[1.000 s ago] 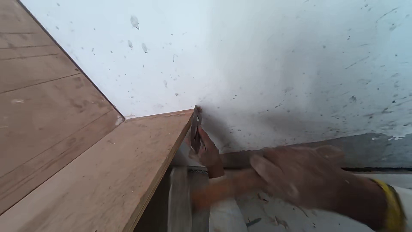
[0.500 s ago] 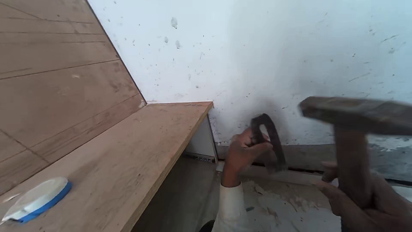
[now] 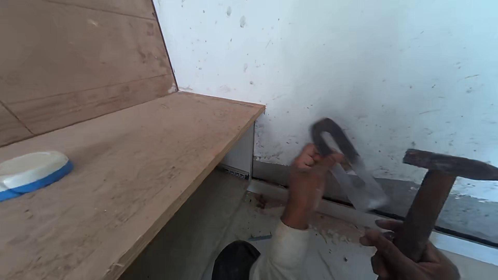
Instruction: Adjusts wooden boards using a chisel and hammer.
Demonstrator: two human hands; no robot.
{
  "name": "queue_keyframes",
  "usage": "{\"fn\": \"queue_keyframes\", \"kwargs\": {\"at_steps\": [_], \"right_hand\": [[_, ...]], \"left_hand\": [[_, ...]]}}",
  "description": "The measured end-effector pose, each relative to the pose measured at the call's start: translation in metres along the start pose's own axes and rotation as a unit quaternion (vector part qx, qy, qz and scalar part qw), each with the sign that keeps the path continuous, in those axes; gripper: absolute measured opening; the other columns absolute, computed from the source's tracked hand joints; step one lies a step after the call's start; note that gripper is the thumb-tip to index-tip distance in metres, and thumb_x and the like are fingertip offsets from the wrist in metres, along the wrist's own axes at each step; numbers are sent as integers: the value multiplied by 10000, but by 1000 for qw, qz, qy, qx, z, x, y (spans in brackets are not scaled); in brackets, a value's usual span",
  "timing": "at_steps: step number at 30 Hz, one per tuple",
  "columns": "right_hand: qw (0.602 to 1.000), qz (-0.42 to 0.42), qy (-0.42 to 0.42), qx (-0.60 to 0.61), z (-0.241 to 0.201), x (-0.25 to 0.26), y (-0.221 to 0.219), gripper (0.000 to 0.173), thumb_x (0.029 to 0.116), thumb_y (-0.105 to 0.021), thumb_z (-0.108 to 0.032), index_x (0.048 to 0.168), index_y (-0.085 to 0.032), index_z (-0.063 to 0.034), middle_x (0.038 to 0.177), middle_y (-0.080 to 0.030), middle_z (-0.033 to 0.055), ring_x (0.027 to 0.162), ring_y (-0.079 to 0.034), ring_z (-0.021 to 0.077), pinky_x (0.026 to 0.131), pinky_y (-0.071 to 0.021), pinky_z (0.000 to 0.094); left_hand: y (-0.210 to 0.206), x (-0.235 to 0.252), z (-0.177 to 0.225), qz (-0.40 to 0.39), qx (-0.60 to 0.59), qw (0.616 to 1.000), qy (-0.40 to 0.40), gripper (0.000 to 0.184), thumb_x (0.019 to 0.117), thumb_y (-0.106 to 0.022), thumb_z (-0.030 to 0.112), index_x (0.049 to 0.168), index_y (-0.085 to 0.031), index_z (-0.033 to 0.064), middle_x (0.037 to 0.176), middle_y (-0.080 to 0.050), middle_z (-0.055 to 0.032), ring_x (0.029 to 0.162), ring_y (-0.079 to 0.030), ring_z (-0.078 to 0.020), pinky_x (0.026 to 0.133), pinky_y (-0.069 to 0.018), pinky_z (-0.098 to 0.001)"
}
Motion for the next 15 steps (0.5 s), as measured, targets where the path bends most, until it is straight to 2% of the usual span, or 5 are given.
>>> {"fn": "queue_keyframes", "kwargs": {"at_steps": [3,6,9,13,15], "right_hand": [[999,34,4,-14,12,-12,-1,189,938,-647,-25,1119,-596,-34,776,-752,-18,453,-600,46,392,-501,199],[996,81,42,8,12,-9,-6,328,928,-710,-160,1212,-602,-40,939,-777,27,445,-587,59,389,-504,207],[994,101,47,21,0,3,-16,391,911,-739,-154,1274,-609,-85,1014,-773,9,459,-596,67,412,-527,210],[989,146,19,6,-10,11,-20,272,859,-764,-75,1117,-682,-45,700,-684,21,403,-553,95,379,-514,232],[984,165,50,-40,-9,12,-18,226,847,-756,-86,1044,-658,-39,614,-650,-20,396,-557,75,379,-508,224]], "left_hand": [[28,7,6,63,-23,997,-41,99,1010,-599,91,1104,-631,99,909,-740,6,794,-697,-45,716,-574,-196],[33,12,-2,88,-41,995,2,70,1011,-590,48,1074,-610,71,873,-739,-13,754,-710,-55,691,-588,-186],[21,17,-5,70,-65,995,27,70,990,-573,-28,1023,-598,29,802,-726,-45,692,-703,-78,633,-585,-201],[-3,3,-8,-41,-19,999,-21,117,1011,-591,71,1126,-604,91,900,-713,20,773,-682,-23,713,-576,-184],[-1,-3,-5,-51,117,992,-5,193,1007,-638,184,1184,-606,113,864,-688,17,705,-636,-50,622,-537,-217]]}}
Point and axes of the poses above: each hand's wrist, its own x-axis towards the middle knuckle, its own y-axis out of the back of the hand, z = x × y, the point moved 6 cm from there along x, towards the middle knuckle
